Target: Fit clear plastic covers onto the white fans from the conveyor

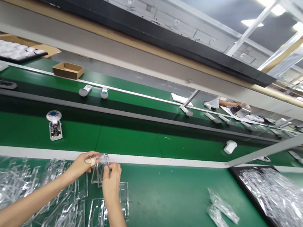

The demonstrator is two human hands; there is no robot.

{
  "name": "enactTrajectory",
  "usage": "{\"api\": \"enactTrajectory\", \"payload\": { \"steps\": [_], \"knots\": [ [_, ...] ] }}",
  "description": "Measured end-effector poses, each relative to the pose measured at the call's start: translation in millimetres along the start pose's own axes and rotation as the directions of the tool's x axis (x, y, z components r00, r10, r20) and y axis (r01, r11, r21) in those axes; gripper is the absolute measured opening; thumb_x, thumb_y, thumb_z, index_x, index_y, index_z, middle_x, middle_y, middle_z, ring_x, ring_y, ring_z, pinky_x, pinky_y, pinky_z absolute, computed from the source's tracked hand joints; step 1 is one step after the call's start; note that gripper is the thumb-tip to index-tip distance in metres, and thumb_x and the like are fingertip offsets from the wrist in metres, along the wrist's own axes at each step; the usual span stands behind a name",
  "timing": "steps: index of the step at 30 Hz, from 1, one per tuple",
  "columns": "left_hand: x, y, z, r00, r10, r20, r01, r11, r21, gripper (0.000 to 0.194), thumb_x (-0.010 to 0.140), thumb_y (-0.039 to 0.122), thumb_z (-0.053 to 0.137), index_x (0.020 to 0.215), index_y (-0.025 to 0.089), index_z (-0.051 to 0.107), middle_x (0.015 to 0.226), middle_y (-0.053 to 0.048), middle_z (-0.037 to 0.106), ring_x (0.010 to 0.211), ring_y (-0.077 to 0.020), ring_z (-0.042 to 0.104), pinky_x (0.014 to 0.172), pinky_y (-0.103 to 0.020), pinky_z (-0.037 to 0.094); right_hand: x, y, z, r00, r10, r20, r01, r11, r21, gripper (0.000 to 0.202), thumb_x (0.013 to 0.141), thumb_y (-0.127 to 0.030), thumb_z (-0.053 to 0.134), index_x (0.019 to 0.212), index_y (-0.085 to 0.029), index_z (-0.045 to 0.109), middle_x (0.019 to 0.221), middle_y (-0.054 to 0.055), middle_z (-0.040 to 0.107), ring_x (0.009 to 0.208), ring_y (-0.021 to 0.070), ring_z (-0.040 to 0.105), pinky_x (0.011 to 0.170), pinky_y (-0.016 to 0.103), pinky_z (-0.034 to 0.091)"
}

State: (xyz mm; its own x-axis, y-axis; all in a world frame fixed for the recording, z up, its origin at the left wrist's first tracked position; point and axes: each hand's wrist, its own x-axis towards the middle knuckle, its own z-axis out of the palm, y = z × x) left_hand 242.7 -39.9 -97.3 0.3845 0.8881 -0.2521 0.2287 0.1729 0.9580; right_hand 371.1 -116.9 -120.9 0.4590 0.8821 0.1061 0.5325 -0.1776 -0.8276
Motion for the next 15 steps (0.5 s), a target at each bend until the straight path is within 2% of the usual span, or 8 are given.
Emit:
{"api": "enactTrajectory", "payload": {
  "steps": [2,4,6,7,9,11,13,15],
  "knots": [
    [-1.6,2.6,-0.3,1.0,-0.02,-0.018,0.019,0.998,-0.068,0.04,0.066,0.046,0.063,0.086,0.012,0.068,0.058,0.0,0.056,0.048,-0.0124,0.049,0.042,-0.022,0.038,1.4,-1.2,-5.6,1.0,0.002,0.026,-0.003,0.999,0.049,0.016,0.08,-0.035,0.04,0.071,-0.023,0.046,0.087,0.005,0.061,0.087,0.0212,0.057,0.081,0.036,0.043],
    [-3.0,4.0,2.6,0.998,-0.039,-0.055,0.032,0.991,-0.128,0.042,0.064,0.048,0.065,0.084,0.011,0.069,0.052,0.0,0.054,0.046,-0.0123,0.047,0.043,-0.022,0.037,-0.5,-4.9,-9.2,0.996,0.002,0.084,-0.01,0.995,0.095,0.017,0.083,-0.036,0.039,0.077,-0.023,0.048,0.079,0.002,0.063,0.076,0.0195,0.06,0.074,0.033,0.045],
    [-5.3,4.9,9.1,0.993,-0.048,-0.107,0.027,0.982,-0.187,0.045,0.064,0.049,0.066,0.088,0.011,0.07,0.06,-0.003,0.061,0.05,-0.0137,0.051,0.045,-0.023,0.039,-5.3,-10.6,-8.2,0.991,0.005,0.135,-0.023,0.991,0.135,0.022,0.088,-0.037,0.034,0.091,-0.023,0.051,0.076,0.0,0.064,0.067,0.0177,0.062,0.067,0.03,0.046],
    [-7.1,5.4,13.3,0.99,-0.05,-0.134,0.02,0.976,-0.216,0.047,0.065,0.05,0.065,0.092,0.012,0.069,0.071,-0.006,0.066,0.056,-0.0152,0.055,0.048,-0.024,0.041,-8.0,-13.8,-6.0,0.989,0.008,0.15,-0.03,0.988,0.149,0.026,0.09,-0.036,0.031,0.101,-0.022,0.05,0.08,0.001,0.066,0.066,0.0173,0.064,0.066,0.029,0.047],
    [-11.9,6.7,21.9,0.984,-0.056,-0.167,0.009,0.962,-0.273,0.05,0.069,0.051,0.063,0.102,0.014,0.067,0.098,-0.011,0.068,0.074,-0.0192,0.061,0.058,-0.025,0.046,-12.1,-19.2,-0.3,0.987,0.033,0.157,-0.062,0.981,0.186,0.036,0.092,-0.037,0.028,0.12,-0.021,0.043,0.097,0.005,0.067,0.076,0.0179,0.066,0.069,0.029,0.048],
    [-17.6,8.0,29.2,0.984,-0.065,-0.165,0.009,0.949,-0.316,0.052,0.073,0.053,0.06,0.11,0.017,0.064,0.115,-0.013,0.063,0.092,-0.0225,0.061,0.07,-0.028,0.048,-12.8,-22.2,5.0,0.985,0.082,0.152,-0.117,0.964,0.239,0.044,0.091,-0.039,0.029,0.129,-0.02,0.04,0.109,0.008,0.065,0.092,0.0198,0.065,0.078,0.031,0.047],
    [-22.5,9.0,34.3,0.988,-0.086,-0.128,0.028,0.915,-0.402,0.053,0.075,0.054,0.058,0.113,0.017,0.063,0.119,-0.013,0.062,0.103,-0.0241,0.059,0.081,-0.031,0.048,-10.4,-22.4,8.2,0.981,0.133,0.142,-0.169,0.944,0.284,0.049,0.09,-0.042,0.032,0.13,-0.016,0.042,0.12,0.011,0.06,0.107,0.0219,0.059,0.09,0.034,0.043],
    [-25.1,9.8,37.3,0.99,-0.123,-0.071,0.062,0.825,-0.562,0.051,0.073,0.051,0.062,0.11,0.016,0.065,0.118,-0.013,0.063,0.107,-0.0253,0.057,0.087,-0.033,0.046,-7.1,-21.1,9.9,0.976,0.168,0.135,-0.202,0.932,0.301,0.053,0.089,-0.044,0.032,0.129,-0.012,0.044,0.127,0.013,0.056,0.117,0.0232,0.052,0.098,0.036,0.037]
  ]
}}
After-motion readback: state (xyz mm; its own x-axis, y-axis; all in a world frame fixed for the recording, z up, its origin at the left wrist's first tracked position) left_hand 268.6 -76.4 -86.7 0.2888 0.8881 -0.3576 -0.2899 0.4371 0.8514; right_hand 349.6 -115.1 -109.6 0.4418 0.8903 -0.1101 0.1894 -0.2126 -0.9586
